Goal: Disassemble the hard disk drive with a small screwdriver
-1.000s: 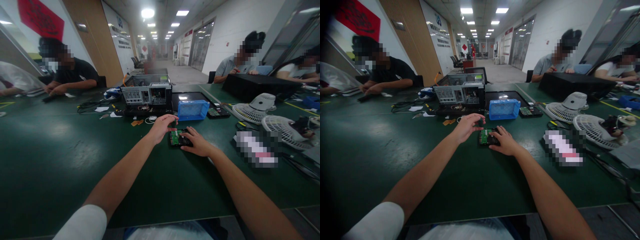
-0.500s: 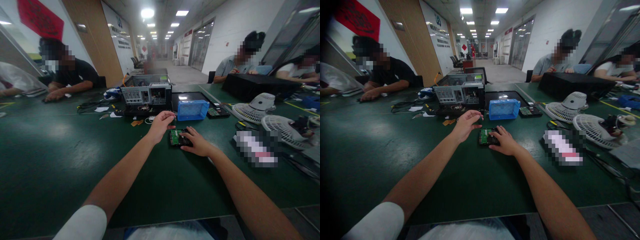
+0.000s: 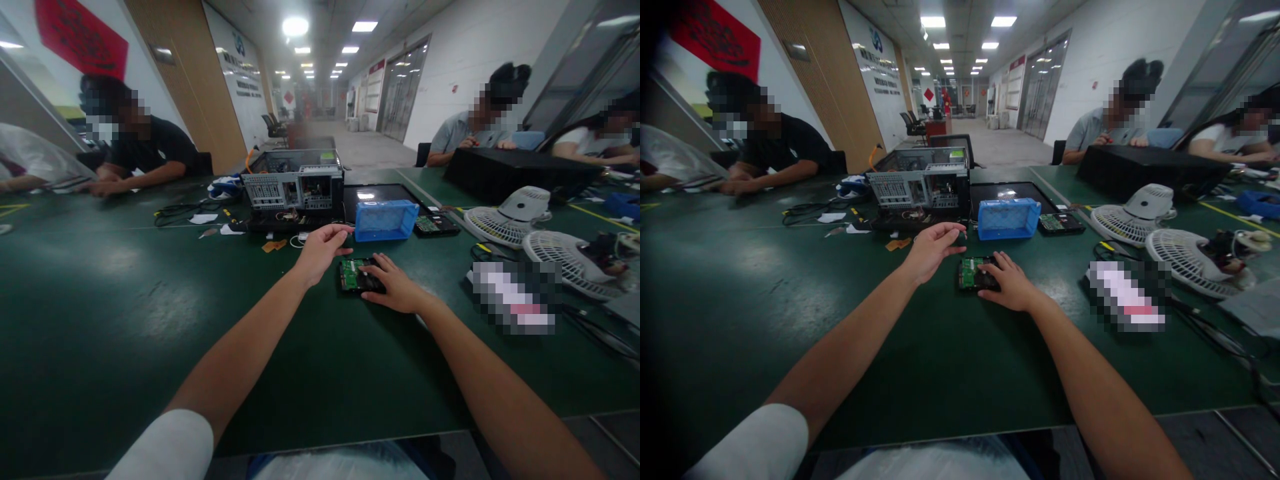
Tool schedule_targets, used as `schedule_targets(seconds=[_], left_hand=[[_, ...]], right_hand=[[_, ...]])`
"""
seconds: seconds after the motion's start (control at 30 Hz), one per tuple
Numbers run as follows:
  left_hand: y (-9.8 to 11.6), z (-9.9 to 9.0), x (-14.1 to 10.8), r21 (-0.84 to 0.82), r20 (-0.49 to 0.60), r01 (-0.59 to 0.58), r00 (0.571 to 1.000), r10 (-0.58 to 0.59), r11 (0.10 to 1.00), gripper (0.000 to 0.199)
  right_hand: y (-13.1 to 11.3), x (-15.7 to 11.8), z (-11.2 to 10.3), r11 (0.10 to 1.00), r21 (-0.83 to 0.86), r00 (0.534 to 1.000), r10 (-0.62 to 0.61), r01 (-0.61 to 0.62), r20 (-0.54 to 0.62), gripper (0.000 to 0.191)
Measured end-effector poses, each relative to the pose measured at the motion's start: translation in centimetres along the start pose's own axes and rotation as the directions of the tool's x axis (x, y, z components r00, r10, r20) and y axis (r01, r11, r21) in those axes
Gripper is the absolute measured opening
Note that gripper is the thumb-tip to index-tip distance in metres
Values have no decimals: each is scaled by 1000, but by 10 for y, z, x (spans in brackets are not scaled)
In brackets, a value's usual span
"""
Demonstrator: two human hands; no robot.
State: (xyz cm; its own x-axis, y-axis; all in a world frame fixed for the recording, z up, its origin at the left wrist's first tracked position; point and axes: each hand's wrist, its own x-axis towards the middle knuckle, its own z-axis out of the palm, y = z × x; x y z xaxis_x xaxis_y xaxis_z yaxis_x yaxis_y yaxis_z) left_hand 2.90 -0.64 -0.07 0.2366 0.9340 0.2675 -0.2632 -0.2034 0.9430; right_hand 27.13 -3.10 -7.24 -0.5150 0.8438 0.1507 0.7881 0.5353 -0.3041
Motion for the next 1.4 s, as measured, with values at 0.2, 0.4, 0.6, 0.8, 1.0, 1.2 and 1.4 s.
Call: schedule_targets(seconds=[0.2,0.4,0.6,0.8,1.0,1.2,1.4], left_hand=[[-1,-1,0,15,-10,5,1000,-5,1000,25],[0,-1,-1,91,-26,14,1000,-12,996,29],[5,-2,-1,290,-69,-13,997,34,957,26],[9,-2,-3,308,-48,-24,998,41,951,23],[10,0,-4,286,-55,10,998,6,958,21],[4,3,-2,136,-47,40,998,-34,990,21],[0,3,-1,-90,-1,66,998,-66,994,17]], right_hand=[[-1,0,-1,1000,1,1000,0,0,4,73],[-3,0,-2,1000,-8,1000,15,-15,10,74],[-7,0,-5,1000,-2,1000,18,-18,13,74],[-5,-1,-4,1000,2,1000,11,-11,8,74],[-5,-1,-3,1000,2,999,25,-25,20,74],[-4,-1,-3,1000,10,1000,15,-15,12,73],[-1,0,1,1000,1,1000,-2,2,-6,74]])
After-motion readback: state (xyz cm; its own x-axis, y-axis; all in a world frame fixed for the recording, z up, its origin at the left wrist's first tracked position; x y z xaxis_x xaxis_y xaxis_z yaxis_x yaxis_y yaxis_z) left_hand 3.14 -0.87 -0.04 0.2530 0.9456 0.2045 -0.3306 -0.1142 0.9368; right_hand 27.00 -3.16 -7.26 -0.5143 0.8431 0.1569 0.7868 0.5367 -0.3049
